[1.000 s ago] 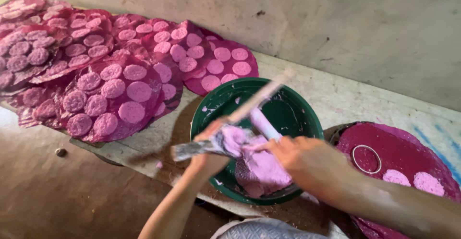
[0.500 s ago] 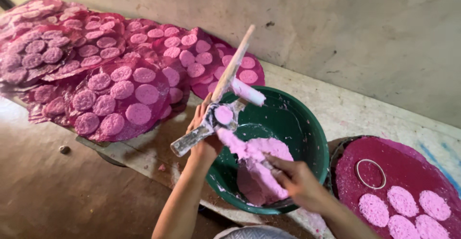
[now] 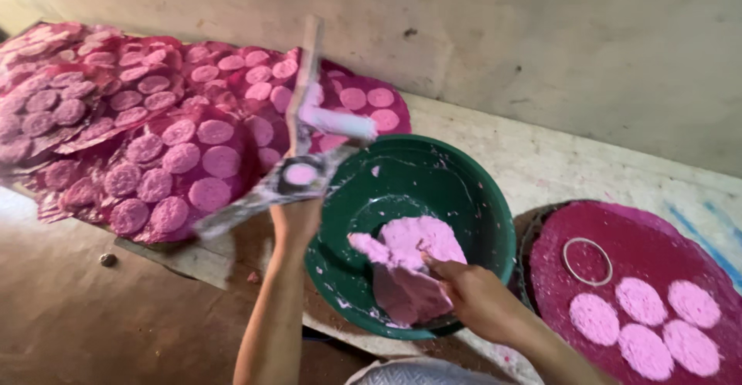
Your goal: The person uses a manual press tool to mold pink paste into circular discs on a tray and scoops additional paste from a green bowl using a flat scraper.
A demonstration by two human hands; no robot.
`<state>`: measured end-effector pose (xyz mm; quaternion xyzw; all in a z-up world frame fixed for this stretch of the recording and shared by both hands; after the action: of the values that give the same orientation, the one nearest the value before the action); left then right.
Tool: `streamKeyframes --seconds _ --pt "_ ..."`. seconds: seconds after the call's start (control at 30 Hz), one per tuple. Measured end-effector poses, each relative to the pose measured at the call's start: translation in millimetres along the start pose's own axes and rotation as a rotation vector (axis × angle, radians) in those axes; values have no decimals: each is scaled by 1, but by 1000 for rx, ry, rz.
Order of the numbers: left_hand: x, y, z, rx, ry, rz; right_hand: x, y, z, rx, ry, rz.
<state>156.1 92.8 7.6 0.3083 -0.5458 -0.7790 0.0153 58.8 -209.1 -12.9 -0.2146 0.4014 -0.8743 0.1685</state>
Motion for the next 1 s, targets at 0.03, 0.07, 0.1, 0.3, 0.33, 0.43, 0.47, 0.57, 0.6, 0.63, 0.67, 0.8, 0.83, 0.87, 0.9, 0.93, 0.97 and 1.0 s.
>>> streamKeyframes --seconds 0.03,0.07,0.1,0.3,0.33,0.43,0.47,0.57,0.6,0.63,0.67,0.8,0.83,0.87,0.9,0.93,0.97,1.0 --pt "5 -9 -1 118 -41 80 -2 -9 -1 73 -48 81" --pt "14 -14 -9 243 -96 158 -3 -16 -1 146 -83 153" --pt "28 -14 -22 366 -151 239 -2 -31 13 62 17 299" --pt "211 73 -149 889 -1007 781 30 -36 95 -1541 127 901" --pt "223 84 -160 894 -1021 811 41 -34 102 -1629 32 909" --pt "226 120 -184 777 -1067 612 79 -16 140 -1479 178 947" --pt "215 137 -188 642 -1078 364 92 -8 152 -1363 292 949" --pt "203 169 -197 283 -1005 -27 138 12 181 -1000 470 839" --pt "203 175 -200 177 -966 -94 155 6 184 -791 452 912" --pt "211 173 -209 67 -1027 -81 170 1 182 -579 427 976" --pt "222 171 -221 -39 -1088 -68 184 -2 177 -364 397 1030" --pt "256 243 -233 438 -987 -586 233 27 171 23 376 948" --pt "278 242 -261 225 -1060 -609 239 35 171 -9 367 929" --pt "304 240 -290 11 -1133 -624 244 44 166 -46 360 905" --pt "326 233 -309 -205 -1200 -635 245 55 162 -63 361 838" --pt "329 230 -318 -192 -1182 -528 244 65 160 -73 368 774" --pt "333 227 -325 -178 -1163 -422 244 75 159 -82 374 710" --pt "334 223 -331 -166 -1141 -316 244 86 164 -123 398 661"
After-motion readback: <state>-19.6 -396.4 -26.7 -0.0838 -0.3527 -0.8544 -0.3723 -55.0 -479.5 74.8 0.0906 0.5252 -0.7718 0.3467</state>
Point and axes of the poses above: each hand's wrist, its own x-axis away from the middle knuckle, its own z-axis out of the back of the hand, y = z × x, the point moved 10 cm from there along -x, towards the middle knuckle, and after that the axes turned 11 degrees about -x, right-handed, at the moved point
